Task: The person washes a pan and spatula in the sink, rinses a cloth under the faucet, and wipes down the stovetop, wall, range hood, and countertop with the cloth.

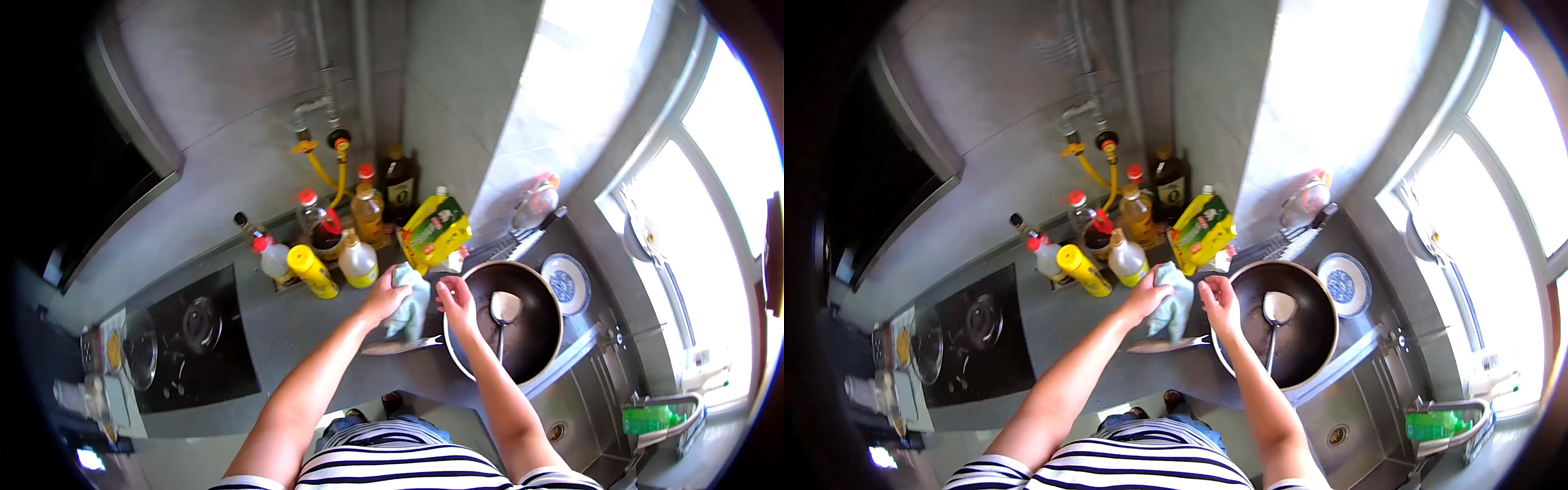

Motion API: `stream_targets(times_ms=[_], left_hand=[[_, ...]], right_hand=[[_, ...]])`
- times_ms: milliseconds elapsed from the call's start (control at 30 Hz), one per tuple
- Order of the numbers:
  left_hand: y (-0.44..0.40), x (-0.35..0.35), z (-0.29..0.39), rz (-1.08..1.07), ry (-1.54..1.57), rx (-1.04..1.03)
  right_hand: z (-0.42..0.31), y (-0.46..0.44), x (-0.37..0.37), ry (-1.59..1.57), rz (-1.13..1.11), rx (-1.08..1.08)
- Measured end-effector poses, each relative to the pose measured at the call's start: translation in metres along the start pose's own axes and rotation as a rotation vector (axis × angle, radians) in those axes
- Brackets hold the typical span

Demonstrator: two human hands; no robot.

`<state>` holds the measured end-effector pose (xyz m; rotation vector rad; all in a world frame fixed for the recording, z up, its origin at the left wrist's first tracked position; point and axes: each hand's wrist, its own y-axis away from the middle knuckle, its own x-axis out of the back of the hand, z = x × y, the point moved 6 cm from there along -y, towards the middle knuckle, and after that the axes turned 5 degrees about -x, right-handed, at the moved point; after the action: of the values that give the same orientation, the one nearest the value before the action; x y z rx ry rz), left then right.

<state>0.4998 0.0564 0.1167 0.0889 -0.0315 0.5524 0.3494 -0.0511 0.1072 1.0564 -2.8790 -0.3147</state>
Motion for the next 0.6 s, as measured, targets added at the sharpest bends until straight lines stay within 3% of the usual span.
stream_targets(times_ms=[33,100,167,333,433,500,600], left_hand=[[0.006,0.003,0.004,0.046,0.222,0.002],[0.032,0.014,0.010,0.190,0.283,-0.032],[0.067,0.028,0.031,0.224,0.379,0.083],[0.135,0.095,0.003,0.472,0.630,0.010],[0.190,0.138,-0.021,0.582,0.743,0.140],[0.225,0.163,-0.032,0.675,0.805,0.132],[0.272,0.192,-0.045,0.751,0.943,0.084]], right_hand=[[-0.015,0.013,-0.018,-0.014,-0.110,0.072],[-0.024,0.024,-0.054,-0.040,-0.292,0.228],[-0.049,0.045,-0.087,0.102,-0.372,0.201],[-0.051,0.059,-0.171,0.310,-0.554,0.305],[-0.027,0.073,-0.222,-0.002,-0.588,0.032],[-0.025,0.092,-0.259,0.258,-0.539,0.385],[-0.026,0.139,-0.314,0.413,-0.735,0.474]])
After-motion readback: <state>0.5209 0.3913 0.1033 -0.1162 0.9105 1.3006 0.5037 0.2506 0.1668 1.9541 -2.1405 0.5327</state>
